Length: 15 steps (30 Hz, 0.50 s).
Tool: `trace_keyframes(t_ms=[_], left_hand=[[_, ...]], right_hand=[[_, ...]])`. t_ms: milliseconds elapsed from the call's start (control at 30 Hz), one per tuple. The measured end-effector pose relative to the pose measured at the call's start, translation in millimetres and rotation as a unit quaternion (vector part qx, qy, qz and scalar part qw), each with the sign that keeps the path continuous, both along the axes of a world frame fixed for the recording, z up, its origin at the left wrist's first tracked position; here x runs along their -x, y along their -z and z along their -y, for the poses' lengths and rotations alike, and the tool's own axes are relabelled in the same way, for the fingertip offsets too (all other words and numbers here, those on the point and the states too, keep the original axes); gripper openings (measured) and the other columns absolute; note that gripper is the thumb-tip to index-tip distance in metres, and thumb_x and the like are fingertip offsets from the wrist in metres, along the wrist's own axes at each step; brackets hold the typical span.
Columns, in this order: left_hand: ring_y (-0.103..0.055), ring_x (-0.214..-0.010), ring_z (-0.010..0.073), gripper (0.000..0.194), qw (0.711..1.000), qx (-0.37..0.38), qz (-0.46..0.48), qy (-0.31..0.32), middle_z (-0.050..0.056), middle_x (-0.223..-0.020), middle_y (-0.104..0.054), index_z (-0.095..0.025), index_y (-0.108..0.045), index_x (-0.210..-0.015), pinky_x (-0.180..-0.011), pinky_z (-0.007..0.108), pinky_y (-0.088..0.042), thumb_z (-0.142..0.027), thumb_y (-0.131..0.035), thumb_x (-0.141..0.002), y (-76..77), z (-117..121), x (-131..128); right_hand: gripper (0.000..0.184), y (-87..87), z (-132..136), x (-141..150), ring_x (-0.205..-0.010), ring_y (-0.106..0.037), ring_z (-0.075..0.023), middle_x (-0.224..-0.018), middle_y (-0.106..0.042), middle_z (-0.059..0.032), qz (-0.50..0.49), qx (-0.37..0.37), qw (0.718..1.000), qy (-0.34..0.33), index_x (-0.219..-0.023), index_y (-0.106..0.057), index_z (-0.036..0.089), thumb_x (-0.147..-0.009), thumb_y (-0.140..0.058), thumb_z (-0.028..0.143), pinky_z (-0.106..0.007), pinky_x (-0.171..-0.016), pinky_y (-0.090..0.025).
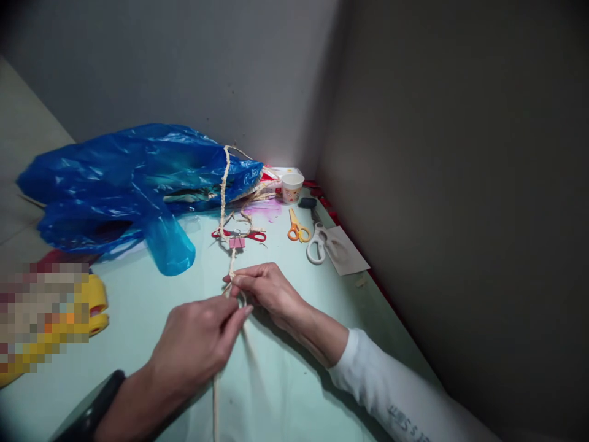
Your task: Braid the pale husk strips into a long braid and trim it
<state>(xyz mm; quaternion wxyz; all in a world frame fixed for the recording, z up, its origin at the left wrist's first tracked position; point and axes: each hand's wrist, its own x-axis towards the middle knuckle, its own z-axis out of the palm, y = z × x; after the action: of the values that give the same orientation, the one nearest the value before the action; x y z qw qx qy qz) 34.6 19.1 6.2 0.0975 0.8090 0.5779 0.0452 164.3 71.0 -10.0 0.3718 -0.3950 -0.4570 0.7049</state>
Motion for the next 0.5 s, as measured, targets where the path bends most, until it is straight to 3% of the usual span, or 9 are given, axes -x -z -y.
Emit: trace_keyframes(t_ms=[67,133,167,233,300,367,433,500], left_hand=[[-0.065,-0.071,0.0247,0.037,0.992,-0.037,0.114,-0.030,0.007,-0.077,-0.070,-0.020,-0.067,-0.078,-0.064,0.034,-0.041,-0.039,-0.038,-0.093,-3.6,-7.8,10.3],[-0.062,-0.073,0.0215,0.033,0.963,-0.091,0.218,-0.127,0.006,-0.080,-0.069,-0.019,-0.065,-0.079,-0.070,0.034,-0.041,-0.038,-0.041,-0.092,-5.2,-18.9,20.7],[-0.061,-0.075,0.0206,0.027,0.948,-0.068,0.268,-0.157,0.006,-0.085,-0.069,-0.019,-0.064,-0.088,-0.071,0.033,-0.041,-0.038,-0.045,-0.090,-5.0,-24.7,24.7],[-0.061,-0.084,0.0201,0.026,0.918,0.042,0.368,-0.141,0.005,-0.091,-0.069,-0.019,-0.061,-0.101,-0.077,0.032,-0.042,-0.037,-0.051,-0.086,-2.4,-34.4,28.8],[-0.061,-0.081,0.0180,0.024,0.880,0.146,0.441,-0.098,0.004,-0.086,-0.067,-0.018,-0.057,-0.103,-0.076,0.030,-0.043,-0.032,-0.051,-0.085,2.2,-39.7,28.3],[-0.055,-0.064,0.0135,0.018,0.843,0.223,0.484,-0.072,0.001,-0.076,-0.061,-0.018,-0.055,-0.096,-0.063,0.026,-0.041,-0.030,-0.048,-0.086,8.2,-40.8,25.4],[-0.041,-0.050,0.0085,0.016,0.819,0.263,0.505,-0.071,-0.001,-0.071,-0.055,-0.018,-0.052,-0.087,-0.048,0.023,-0.031,-0.031,-0.045,-0.087,15.2,-40.3,22.9],[-0.030,-0.046,0.0068,0.016,0.818,0.261,0.507,-0.079,-0.002,-0.070,-0.052,-0.018,-0.052,-0.083,-0.043,0.022,-0.021,-0.031,-0.044,-0.086,21.6,-40.2,22.1]], right_hand=[[0.020,-0.2,0.0,-1.1,-0.057,-0.042,-0.0084,-0.067,-0.062,-0.0029,0.006,-0.003,1.000,0.008,-0.058,-0.066,0.011,-0.072,-0.067,0.025,-0.024,-0.055,-0.027],[0.021,0.0,0.6,-2.2,-0.049,-0.034,-0.0074,-0.051,-0.050,0.0025,0.034,-0.003,0.999,0.007,-0.060,-0.066,0.012,-0.075,-0.065,0.027,-0.024,-0.053,-0.025],[0.023,0.4,1.0,-2.6,-0.046,-0.028,-0.0071,-0.045,-0.043,0.0049,0.050,-0.004,0.999,0.005,-0.061,-0.066,0.013,-0.076,-0.064,0.029,-0.024,-0.051,-0.023],[0.025,1.8,1.5,-3.1,-0.044,-0.023,-0.0071,-0.041,-0.037,0.0066,0.058,-0.017,0.998,-0.006,-0.064,-0.067,0.014,-0.078,-0.063,0.034,-0.024,-0.051,-0.022],[0.028,3.3,1.5,-3.5,-0.047,-0.029,-0.0080,-0.045,-0.044,0.0045,0.023,-0.042,0.999,-0.025,-0.065,-0.067,0.013,-0.079,-0.062,0.036,-0.024,-0.055,-0.028],[0.028,4.0,1.1,-4.1,-0.053,-0.038,-0.0097,-0.052,-0.052,0.0011,-0.012,-0.052,0.998,-0.043,-0.067,-0.066,0.012,-0.080,-0.061,0.036,-0.025,-0.061,-0.034],[0.026,3.5,0.4,-5.5,-0.058,-0.044,-0.0111,-0.060,-0.058,-0.0015,-0.007,-0.057,0.997,-0.055,-0.069,-0.066,0.012,-0.080,-0.058,0.034,-0.025,-0.065,-0.036],[0.023,1.9,0.3,-7.6,-0.063,-0.048,-0.0118,-0.067,-0.061,-0.0029,0.049,-0.089,0.993,-0.060,-0.068,-0.064,0.012,-0.081,-0.054,0.029,-0.025,-0.067,-0.035]])
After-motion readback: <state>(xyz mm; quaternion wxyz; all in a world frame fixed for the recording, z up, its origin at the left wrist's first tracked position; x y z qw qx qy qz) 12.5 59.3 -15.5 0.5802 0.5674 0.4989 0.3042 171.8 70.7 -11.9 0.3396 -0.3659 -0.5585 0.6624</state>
